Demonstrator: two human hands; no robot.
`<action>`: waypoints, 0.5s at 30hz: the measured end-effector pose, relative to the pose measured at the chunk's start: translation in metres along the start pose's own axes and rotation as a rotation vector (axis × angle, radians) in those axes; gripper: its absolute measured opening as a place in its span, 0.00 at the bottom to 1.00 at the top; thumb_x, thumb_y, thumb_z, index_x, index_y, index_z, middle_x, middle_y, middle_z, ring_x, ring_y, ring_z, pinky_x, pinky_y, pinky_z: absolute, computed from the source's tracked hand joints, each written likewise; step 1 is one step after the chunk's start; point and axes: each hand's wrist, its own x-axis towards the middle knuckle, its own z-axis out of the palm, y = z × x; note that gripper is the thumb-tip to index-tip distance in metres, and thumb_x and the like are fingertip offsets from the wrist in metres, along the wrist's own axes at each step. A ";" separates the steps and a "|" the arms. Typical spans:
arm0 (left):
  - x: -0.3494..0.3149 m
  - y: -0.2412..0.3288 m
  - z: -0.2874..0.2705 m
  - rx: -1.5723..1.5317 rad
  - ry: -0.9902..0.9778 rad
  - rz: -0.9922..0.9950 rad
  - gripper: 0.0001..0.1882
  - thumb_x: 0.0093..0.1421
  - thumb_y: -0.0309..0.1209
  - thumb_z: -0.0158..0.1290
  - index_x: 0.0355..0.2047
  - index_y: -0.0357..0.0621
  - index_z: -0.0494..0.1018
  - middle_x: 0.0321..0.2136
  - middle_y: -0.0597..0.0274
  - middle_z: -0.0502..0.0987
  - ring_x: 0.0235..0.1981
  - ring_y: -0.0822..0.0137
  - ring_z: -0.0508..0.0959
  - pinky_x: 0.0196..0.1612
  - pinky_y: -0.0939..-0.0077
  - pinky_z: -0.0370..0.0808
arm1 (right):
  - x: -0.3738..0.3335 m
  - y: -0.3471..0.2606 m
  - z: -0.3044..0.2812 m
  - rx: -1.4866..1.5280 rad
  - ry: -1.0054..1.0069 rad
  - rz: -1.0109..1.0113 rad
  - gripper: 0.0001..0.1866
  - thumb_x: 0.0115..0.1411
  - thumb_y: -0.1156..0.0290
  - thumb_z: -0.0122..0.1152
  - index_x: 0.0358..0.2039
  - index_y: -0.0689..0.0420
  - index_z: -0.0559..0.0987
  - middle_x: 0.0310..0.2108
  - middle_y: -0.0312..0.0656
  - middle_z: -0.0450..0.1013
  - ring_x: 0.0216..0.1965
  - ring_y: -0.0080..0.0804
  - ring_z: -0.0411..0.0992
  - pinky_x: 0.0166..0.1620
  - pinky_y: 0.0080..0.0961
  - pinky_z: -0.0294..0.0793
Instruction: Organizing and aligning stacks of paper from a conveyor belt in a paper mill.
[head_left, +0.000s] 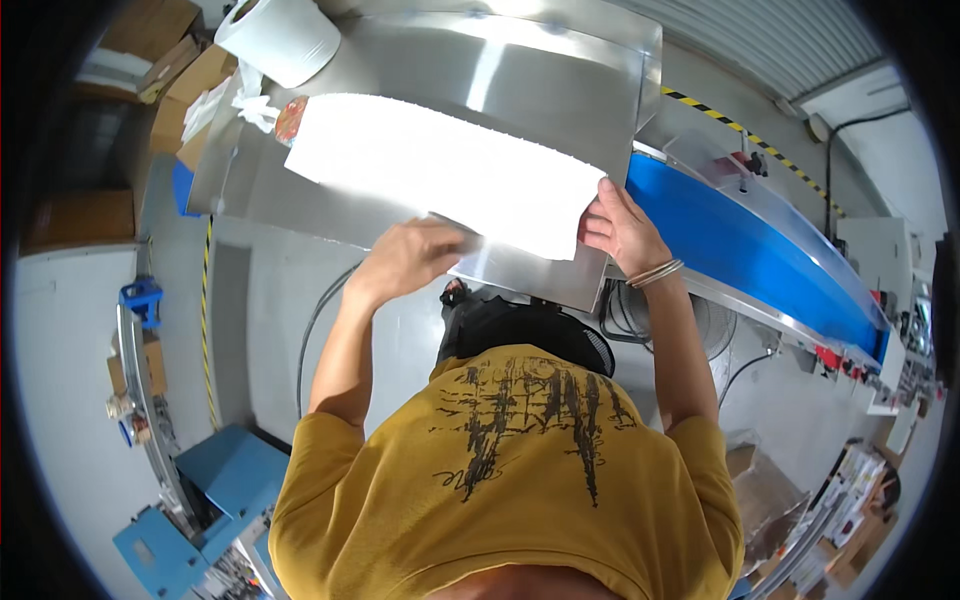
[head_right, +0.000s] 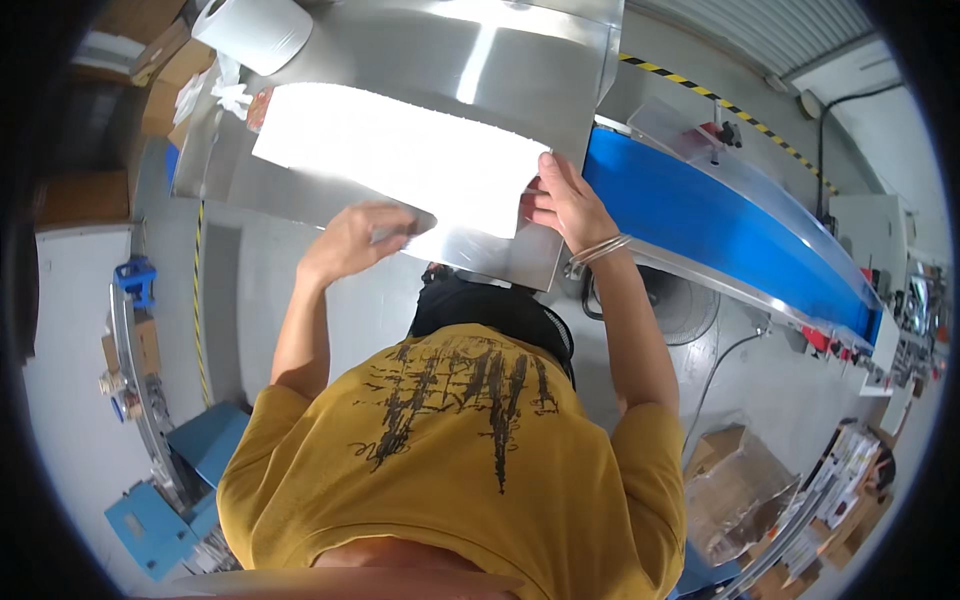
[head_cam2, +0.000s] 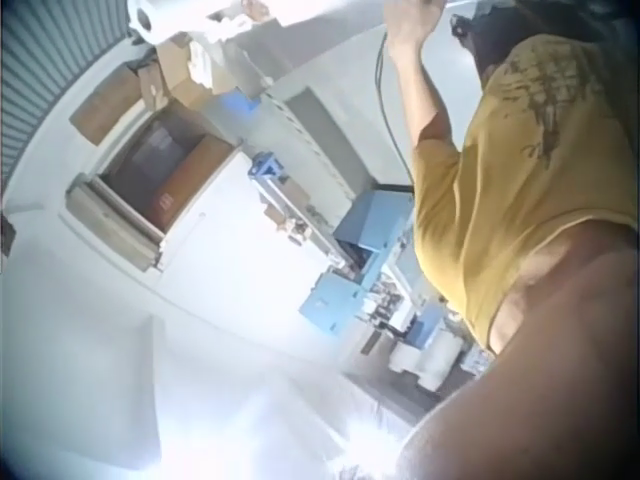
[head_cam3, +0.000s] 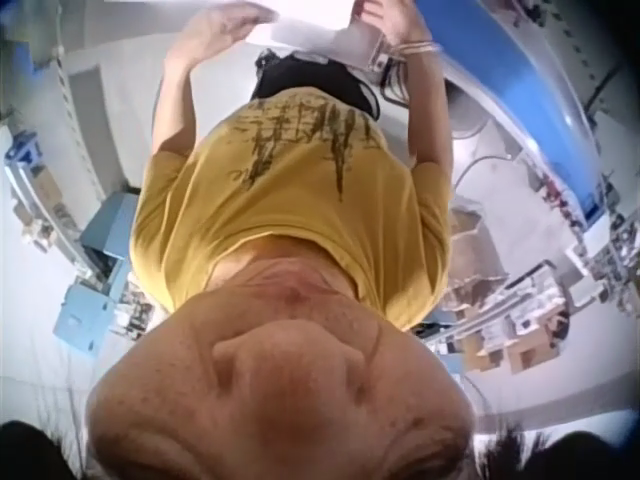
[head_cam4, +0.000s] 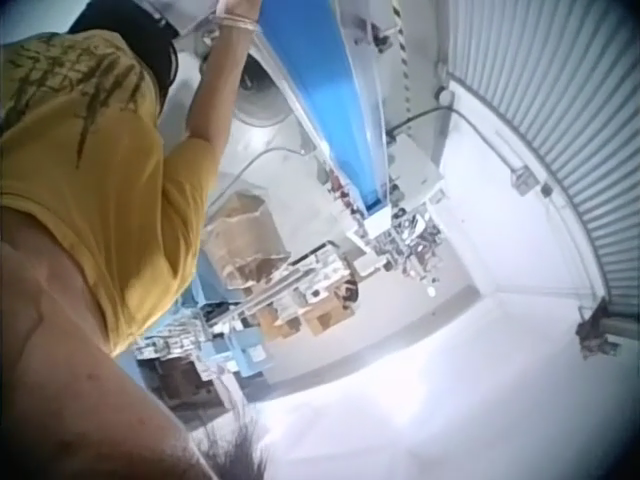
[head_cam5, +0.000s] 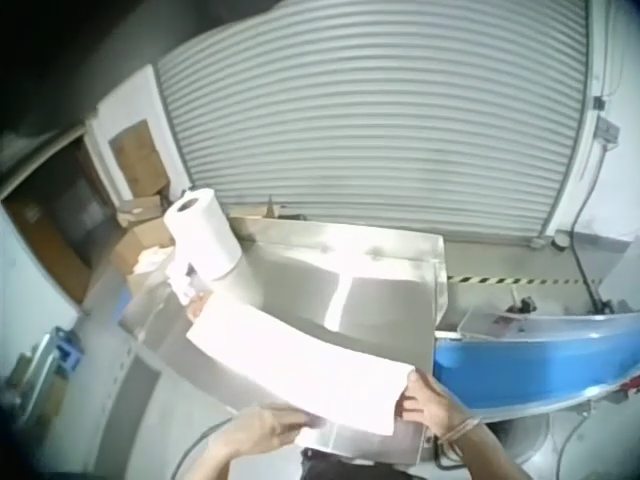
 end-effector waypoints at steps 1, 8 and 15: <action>0.013 0.010 -0.001 -0.126 -0.092 -0.202 0.12 0.56 0.36 0.55 0.35 0.43 0.80 0.29 0.53 0.80 0.30 0.55 0.80 0.38 0.64 0.76 | 0.000 -0.003 -0.003 0.041 -0.064 -0.022 0.37 0.66 0.45 0.43 0.64 0.61 0.54 0.55 0.58 0.62 0.56 0.48 0.65 0.55 0.41 0.68; 0.016 0.037 0.024 -0.337 -0.113 -0.299 0.12 0.57 0.34 0.57 0.38 0.43 0.80 0.31 0.54 0.81 0.30 0.63 0.81 0.38 0.70 0.77 | 0.017 0.002 -0.039 0.185 -0.192 0.043 0.34 0.68 0.58 0.45 0.67 0.60 0.47 0.55 0.59 0.63 0.51 0.48 0.71 0.53 0.38 0.73; 0.028 0.087 0.033 -0.263 -0.032 -0.289 0.11 0.52 0.32 0.60 0.36 0.40 0.80 0.29 0.55 0.80 0.28 0.58 0.79 0.35 0.68 0.75 | 0.037 0.020 -0.058 -0.047 -0.255 -0.190 0.32 0.63 0.72 0.53 0.65 0.58 0.53 0.46 0.48 0.69 0.44 0.35 0.73 0.50 0.30 0.74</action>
